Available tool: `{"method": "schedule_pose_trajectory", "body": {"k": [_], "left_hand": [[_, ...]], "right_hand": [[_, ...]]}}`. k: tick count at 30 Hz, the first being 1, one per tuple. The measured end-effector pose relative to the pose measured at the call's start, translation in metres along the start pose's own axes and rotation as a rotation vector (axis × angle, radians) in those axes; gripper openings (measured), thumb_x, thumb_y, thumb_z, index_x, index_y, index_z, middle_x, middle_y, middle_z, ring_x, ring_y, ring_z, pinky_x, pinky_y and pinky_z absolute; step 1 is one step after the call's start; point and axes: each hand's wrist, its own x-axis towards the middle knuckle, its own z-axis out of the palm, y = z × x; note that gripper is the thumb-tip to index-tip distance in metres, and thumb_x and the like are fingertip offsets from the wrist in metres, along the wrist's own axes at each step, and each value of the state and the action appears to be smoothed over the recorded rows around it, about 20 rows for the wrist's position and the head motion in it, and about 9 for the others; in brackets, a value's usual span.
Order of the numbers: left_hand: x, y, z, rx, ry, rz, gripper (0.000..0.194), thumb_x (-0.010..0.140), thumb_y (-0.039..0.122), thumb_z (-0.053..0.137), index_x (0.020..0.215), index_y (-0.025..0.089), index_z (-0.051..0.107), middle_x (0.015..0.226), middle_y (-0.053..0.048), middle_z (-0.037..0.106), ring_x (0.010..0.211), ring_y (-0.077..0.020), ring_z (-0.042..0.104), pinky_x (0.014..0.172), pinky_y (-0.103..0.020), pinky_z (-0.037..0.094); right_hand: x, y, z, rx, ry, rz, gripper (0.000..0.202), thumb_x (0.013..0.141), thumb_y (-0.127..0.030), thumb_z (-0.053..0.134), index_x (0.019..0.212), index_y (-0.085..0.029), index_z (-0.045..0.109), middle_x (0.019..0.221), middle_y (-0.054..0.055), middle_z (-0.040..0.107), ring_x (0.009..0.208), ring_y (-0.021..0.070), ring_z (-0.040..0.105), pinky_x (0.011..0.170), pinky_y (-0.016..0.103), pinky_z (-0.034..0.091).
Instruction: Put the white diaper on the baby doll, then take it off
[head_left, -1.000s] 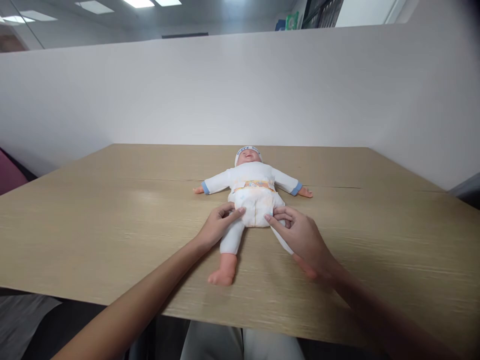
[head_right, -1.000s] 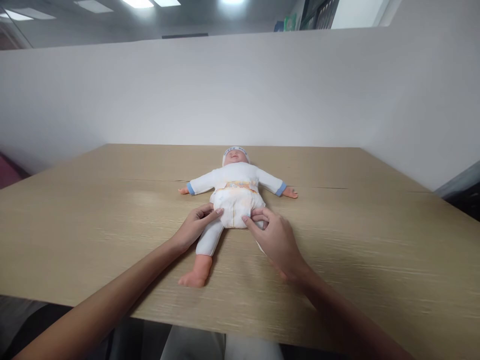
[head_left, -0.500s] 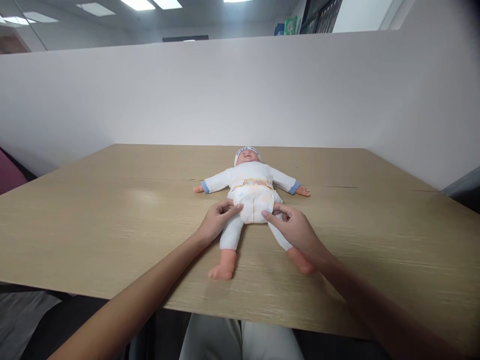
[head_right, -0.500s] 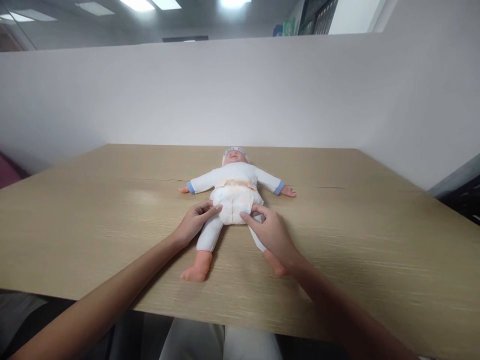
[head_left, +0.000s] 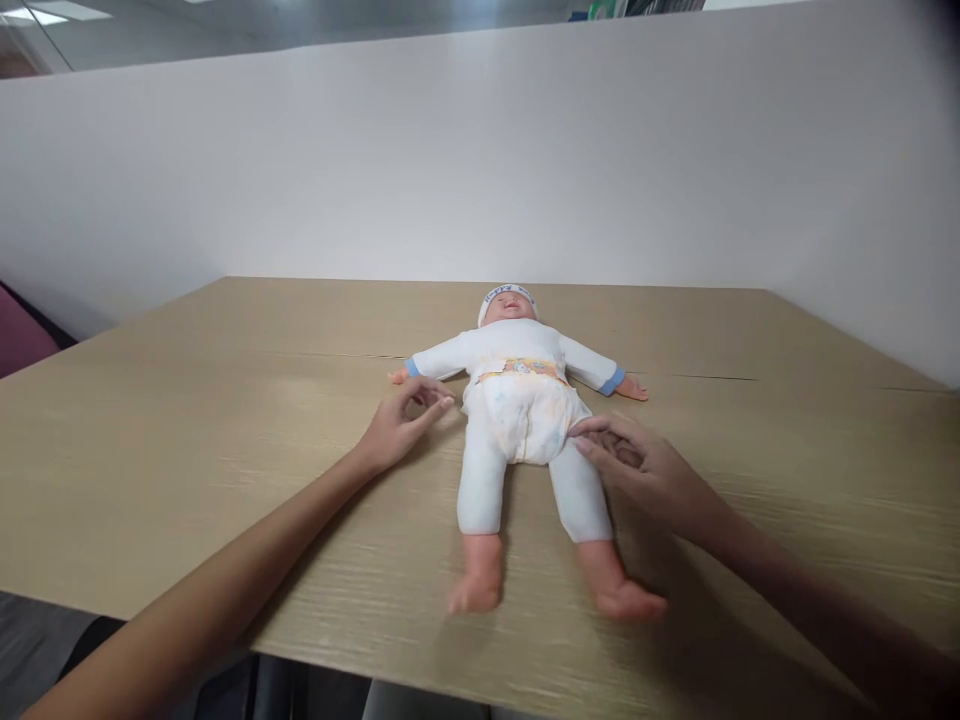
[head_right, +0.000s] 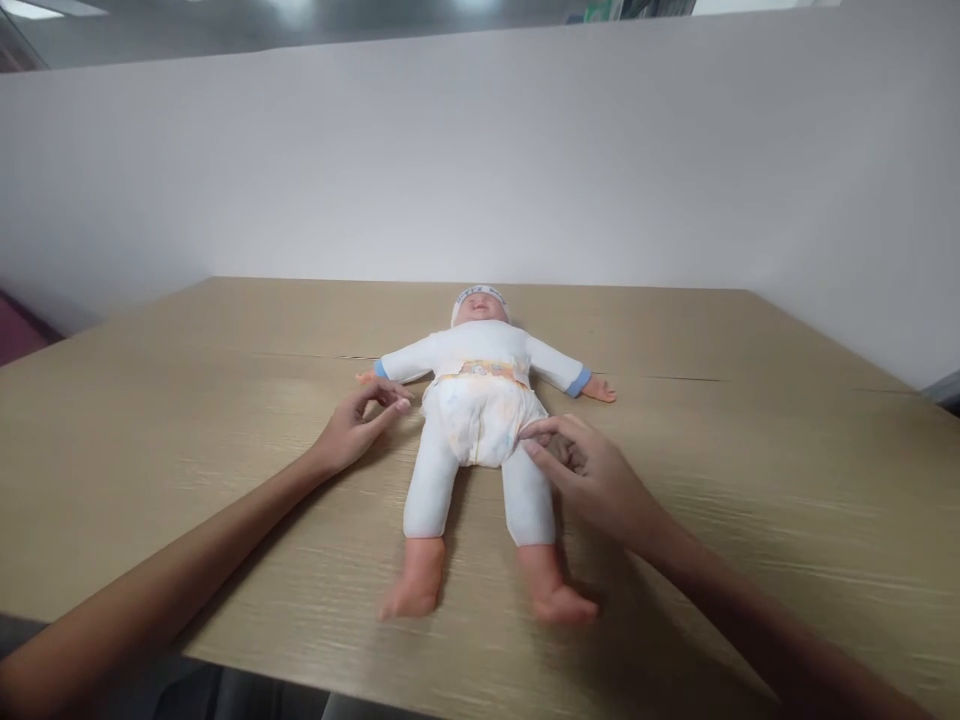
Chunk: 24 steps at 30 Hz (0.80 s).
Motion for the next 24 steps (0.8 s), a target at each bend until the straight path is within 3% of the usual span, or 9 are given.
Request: {"method": "schedule_pose_trajectory", "body": {"k": [2, 4, 7, 10, 14, 19, 24], "left_hand": [[0.012, -0.013, -0.008, 0.23, 0.119, 0.108, 0.031, 0.105, 0.051, 0.066, 0.107, 0.021, 0.07, 0.107, -0.007, 0.074, 0.097, -0.0223, 0.062, 0.098, -0.038, 0.047], [0.027, -0.025, -0.01, 0.435, 0.177, 0.187, 0.034, 0.105, 0.052, 0.065, 0.116, 0.019, 0.068, 0.116, -0.01, 0.073, 0.107, -0.0262, 0.06, 0.107, -0.042, 0.044], [0.053, -0.041, -0.007, 0.607, 0.154, 0.198, 0.054, 0.102, 0.061, 0.066, 0.131, 0.016, 0.064, 0.134, -0.016, 0.071, 0.126, -0.0337, 0.056, 0.115, -0.048, 0.04], [0.073, -0.05, -0.003, 0.686, 0.08, 0.097, 0.066, 0.098, 0.073, 0.063, 0.133, 0.017, 0.064, 0.133, -0.016, 0.073, 0.127, -0.0372, 0.058, 0.114, -0.05, 0.041], [0.081, -0.048, 0.003, 0.756, 0.053, -0.01, 0.069, 0.097, 0.077, 0.059, 0.131, 0.018, 0.065, 0.12, -0.016, 0.077, 0.116, -0.0374, 0.065, 0.108, -0.049, 0.046], [0.072, -0.012, 0.025, 0.64, 0.128, -0.217, 0.049, 0.092, 0.06, 0.068, 0.118, 0.02, 0.065, 0.109, -0.012, 0.079, 0.101, -0.0332, 0.072, 0.086, -0.039, 0.051], [0.032, 0.064, 0.029, 0.428, 0.224, -0.389, 0.044, 0.084, 0.057, 0.076, 0.107, 0.023, 0.058, 0.099, -0.006, 0.079, 0.089, -0.0289, 0.073, 0.071, -0.033, 0.046]], "right_hand": [[0.012, 0.016, -0.01, -0.055, 0.096, -0.031, 0.039, 0.103, -0.061, 0.06, 0.106, -0.025, 0.073, 0.09, 0.004, 0.071, 0.077, 0.0226, 0.063, 0.074, 0.037, 0.05], [0.034, 0.034, -0.016, -0.274, 0.323, -0.157, 0.036, 0.102, -0.057, 0.06, 0.097, -0.023, 0.071, 0.09, 0.007, 0.072, 0.083, 0.0258, 0.064, 0.083, 0.042, 0.05], [0.075, 0.062, -0.021, -0.578, 0.56, -0.332, 0.04, 0.1, -0.053, 0.06, 0.118, -0.019, 0.07, 0.122, 0.017, 0.075, 0.117, 0.0361, 0.065, 0.107, 0.052, 0.044], [0.108, 0.078, -0.023, -0.661, 0.546, -0.313, 0.059, 0.101, -0.058, 0.059, 0.141, -0.016, 0.064, 0.142, 0.02, 0.07, 0.132, 0.0402, 0.061, 0.112, 0.054, 0.043], [0.12, 0.076, -0.019, -0.631, 0.352, -0.235, 0.05, 0.104, -0.06, 0.057, 0.13, -0.021, 0.074, 0.121, 0.014, 0.08, 0.11, 0.0355, 0.071, 0.095, 0.044, 0.049], [0.11, 0.045, 0.0, -0.6, 0.374, -0.048, 0.038, 0.102, -0.05, 0.058, 0.117, -0.021, 0.079, 0.112, 0.014, 0.082, 0.096, 0.0323, 0.073, 0.074, 0.035, 0.042], [0.077, 0.007, -0.003, -0.499, 0.333, 0.071, 0.04, 0.098, -0.051, 0.062, 0.118, -0.021, 0.08, 0.113, 0.015, 0.083, 0.094, 0.0319, 0.073, 0.07, 0.033, 0.041]]}}
